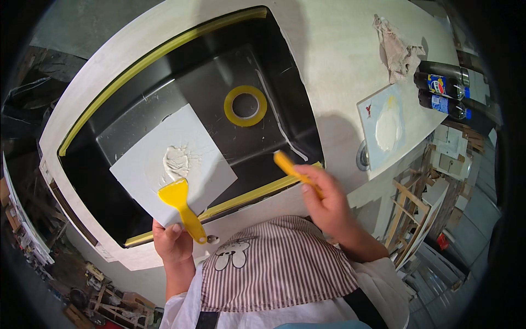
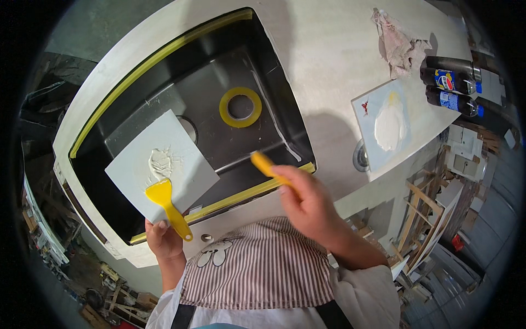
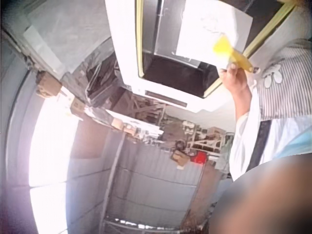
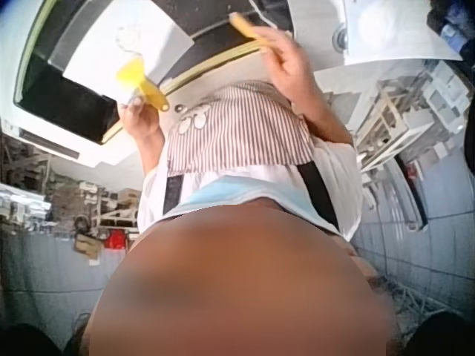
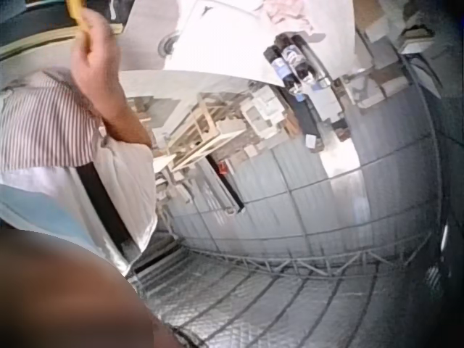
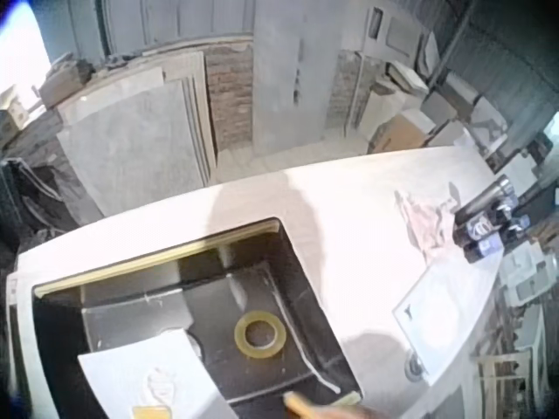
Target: The person applies a white sealant along the taped edge of a black sink cutout in a countertop using a small yellow spatula and a larger yellow scraper. They repeatedly transfer material from the scraper to the spatula and smooth the bead along the perimeter. The person then walks to a nearby table and wipes the tools on a cloth.
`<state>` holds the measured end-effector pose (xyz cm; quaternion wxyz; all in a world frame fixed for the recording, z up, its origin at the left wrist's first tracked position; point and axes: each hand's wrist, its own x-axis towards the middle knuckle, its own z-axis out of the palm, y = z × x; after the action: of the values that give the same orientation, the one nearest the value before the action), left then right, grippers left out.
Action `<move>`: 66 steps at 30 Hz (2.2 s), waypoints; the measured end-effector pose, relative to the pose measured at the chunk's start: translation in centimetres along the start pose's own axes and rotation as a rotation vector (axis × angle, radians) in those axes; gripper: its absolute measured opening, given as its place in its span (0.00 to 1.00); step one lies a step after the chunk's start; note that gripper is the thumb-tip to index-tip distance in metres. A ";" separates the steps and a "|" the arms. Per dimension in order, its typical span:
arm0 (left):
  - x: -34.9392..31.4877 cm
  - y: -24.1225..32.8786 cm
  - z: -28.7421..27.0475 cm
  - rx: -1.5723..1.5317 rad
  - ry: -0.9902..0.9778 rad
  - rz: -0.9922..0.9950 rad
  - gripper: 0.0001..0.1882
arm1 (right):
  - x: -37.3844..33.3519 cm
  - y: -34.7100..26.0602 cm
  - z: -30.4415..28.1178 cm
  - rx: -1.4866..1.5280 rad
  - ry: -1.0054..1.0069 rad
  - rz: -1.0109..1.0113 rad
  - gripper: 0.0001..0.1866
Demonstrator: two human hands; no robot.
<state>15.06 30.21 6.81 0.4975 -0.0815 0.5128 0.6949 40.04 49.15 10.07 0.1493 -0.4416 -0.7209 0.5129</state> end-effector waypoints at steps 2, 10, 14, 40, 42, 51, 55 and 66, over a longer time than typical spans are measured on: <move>0.0 0.0 -0.2 0.006 0.002 -0.007 0.34 | -0.9 1.0 -1.4 -0.058 0.069 0.131 0.17; 0.0 0.4 0.3 0.024 0.038 0.010 0.36 | -1.6 2.7 -3.9 -0.456 0.189 0.152 0.18; 0.1 0.8 -0.6 0.019 0.028 0.023 0.36 | -1.2 3.2 -3.3 -0.470 0.197 0.165 0.18; 0.2 1.0 -1.9 0.008 0.044 0.029 0.36 | 0.9 3.4 -1.9 -0.685 0.208 0.194 0.19; 0.2 1.0 -2.0 0.012 0.045 0.034 0.36 | 0.5 3.4 -2.3 -0.732 0.199 0.168 0.19; -0.3 0.7 -3.0 -0.021 0.062 0.047 0.35 | -0.4 -0.5 -4.9 -0.281 0.421 0.124 0.20; -0.6 2.1 -5.2 -0.106 0.018 0.116 0.27 | 0.4 -0.5 -4.9 -0.165 0.385 0.099 0.20; -0.4 7.0 -6.2 -0.461 0.166 0.515 0.30 | 5.5 -1.9 -2.6 -0.076 0.158 -0.066 0.18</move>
<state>7.40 25.17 8.60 0.2311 -0.1157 0.3851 0.8860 37.76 54.95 11.53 0.2057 -0.4617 -0.7400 0.4437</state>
